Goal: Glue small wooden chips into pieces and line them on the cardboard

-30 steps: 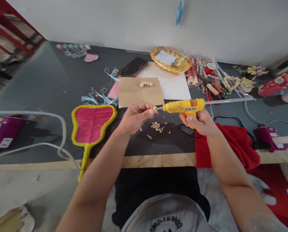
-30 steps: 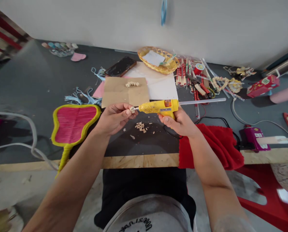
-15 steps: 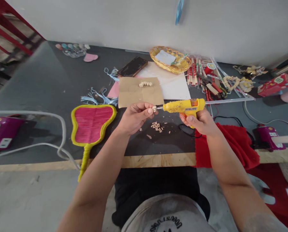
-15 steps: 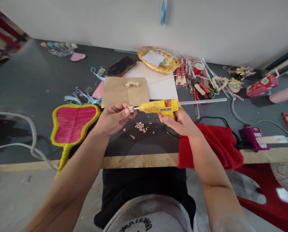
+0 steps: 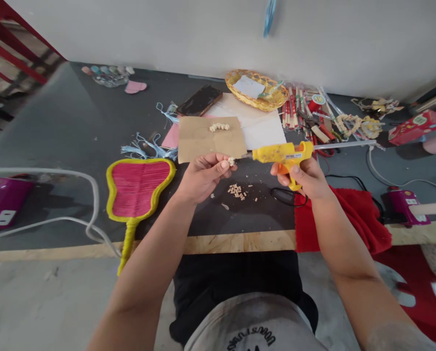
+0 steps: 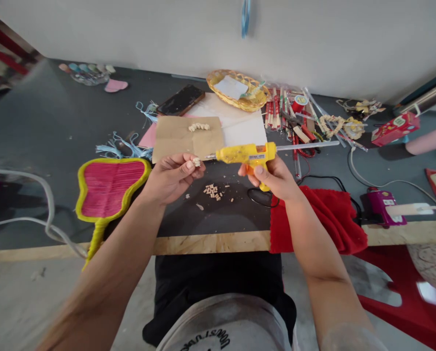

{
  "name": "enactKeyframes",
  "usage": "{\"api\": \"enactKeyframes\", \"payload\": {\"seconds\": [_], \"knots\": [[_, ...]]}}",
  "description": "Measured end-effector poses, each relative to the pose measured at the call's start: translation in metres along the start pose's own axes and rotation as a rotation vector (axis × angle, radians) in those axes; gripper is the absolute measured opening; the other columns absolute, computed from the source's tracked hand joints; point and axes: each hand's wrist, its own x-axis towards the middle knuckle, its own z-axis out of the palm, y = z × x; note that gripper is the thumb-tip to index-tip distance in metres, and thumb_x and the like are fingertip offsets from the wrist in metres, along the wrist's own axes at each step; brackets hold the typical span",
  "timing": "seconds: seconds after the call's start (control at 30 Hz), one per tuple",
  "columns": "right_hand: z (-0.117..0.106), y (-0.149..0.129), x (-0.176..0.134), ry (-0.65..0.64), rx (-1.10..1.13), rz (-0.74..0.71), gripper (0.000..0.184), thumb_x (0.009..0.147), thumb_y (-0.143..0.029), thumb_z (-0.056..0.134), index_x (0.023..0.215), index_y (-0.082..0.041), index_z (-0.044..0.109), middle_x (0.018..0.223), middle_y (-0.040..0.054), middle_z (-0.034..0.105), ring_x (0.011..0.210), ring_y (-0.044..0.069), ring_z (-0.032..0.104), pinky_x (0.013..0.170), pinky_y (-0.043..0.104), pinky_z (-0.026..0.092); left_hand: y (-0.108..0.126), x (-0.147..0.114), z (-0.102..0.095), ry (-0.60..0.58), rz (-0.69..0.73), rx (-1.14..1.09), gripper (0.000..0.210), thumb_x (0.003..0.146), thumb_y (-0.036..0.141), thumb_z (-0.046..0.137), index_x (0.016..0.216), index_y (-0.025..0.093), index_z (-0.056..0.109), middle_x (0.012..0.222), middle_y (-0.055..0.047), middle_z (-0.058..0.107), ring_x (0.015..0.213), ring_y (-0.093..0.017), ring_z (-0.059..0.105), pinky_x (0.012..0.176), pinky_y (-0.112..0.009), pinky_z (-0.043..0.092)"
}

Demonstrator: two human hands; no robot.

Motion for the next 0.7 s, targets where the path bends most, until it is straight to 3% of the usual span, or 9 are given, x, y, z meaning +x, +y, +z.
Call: {"api": "enactKeyframes", "payload": {"seconds": [0.13,0.27,0.43,0.5,0.6,0.7], "knots": [[-0.011,0.012,0.007,0.268,0.011,0.083,0.036,0.083,-0.056,0.066,0.098,-0.024,0.059,0.075,-0.0009,0.065,0.055,0.01,0.056,0.049,0.024,0.047,-0.001,-0.001,0.0,-0.011,-0.021,0.011,0.024,0.062,0.032,0.089,0.072,0.016,0.076,0.07,-0.002,0.072,0.06,-0.007,0.061,0.059,-0.016,0.05],[-0.021,0.025,0.013,0.36,-0.08,0.223,0.04,0.078,-0.057,0.071,0.092,-0.023,0.058,0.066,-0.0035,0.062,0.054,0.01,0.058,0.049,0.021,0.048,-0.004,-0.002,0.001,-0.019,-0.068,0.024,0.024,0.06,0.033,0.09,0.073,0.017,0.076,0.069,-0.002,0.071,0.067,-0.009,0.065,0.06,-0.016,0.05],[-0.029,0.03,0.016,0.482,-0.162,0.211,0.048,0.076,-0.059,0.07,0.104,-0.021,0.059,0.085,0.0013,0.069,0.072,0.013,0.067,0.066,0.025,0.056,-0.006,-0.003,0.002,-0.059,-0.087,0.043,0.024,0.063,0.033,0.089,0.076,0.017,0.077,0.068,-0.002,0.071,0.065,-0.009,0.064,0.06,-0.017,0.049],[-0.035,0.028,0.015,0.485,-0.36,0.257,0.053,0.08,-0.062,0.064,0.112,-0.019,0.058,0.091,0.0052,0.071,0.079,0.017,0.069,0.071,0.03,0.056,-0.007,-0.003,0.003,-0.07,-0.084,0.052,0.023,0.064,0.033,0.088,0.078,0.017,0.077,0.068,-0.002,0.072,0.065,-0.009,0.064,0.062,-0.018,0.049],[-0.044,0.022,0.011,0.56,-0.867,0.286,0.047,0.085,-0.058,0.059,0.107,-0.017,0.064,0.088,0.0097,0.073,0.084,0.024,0.07,0.078,0.037,0.055,-0.008,-0.004,0.004,-0.094,-0.088,0.089,0.023,0.066,0.035,0.087,0.077,0.017,0.077,0.067,-0.002,0.071,0.063,-0.009,0.062,0.063,-0.019,0.05],[-0.041,0.014,0.008,0.646,-1.147,0.082,0.034,0.089,-0.047,0.058,0.1,-0.017,0.069,0.098,0.0132,0.073,0.08,0.023,0.068,0.08,0.04,0.054,-0.01,-0.005,0.006,-0.118,-0.105,0.135,0.025,0.065,0.036,0.087,0.077,0.016,0.076,0.07,-0.003,0.072,0.062,-0.009,0.061,0.061,-0.019,0.048]]}}
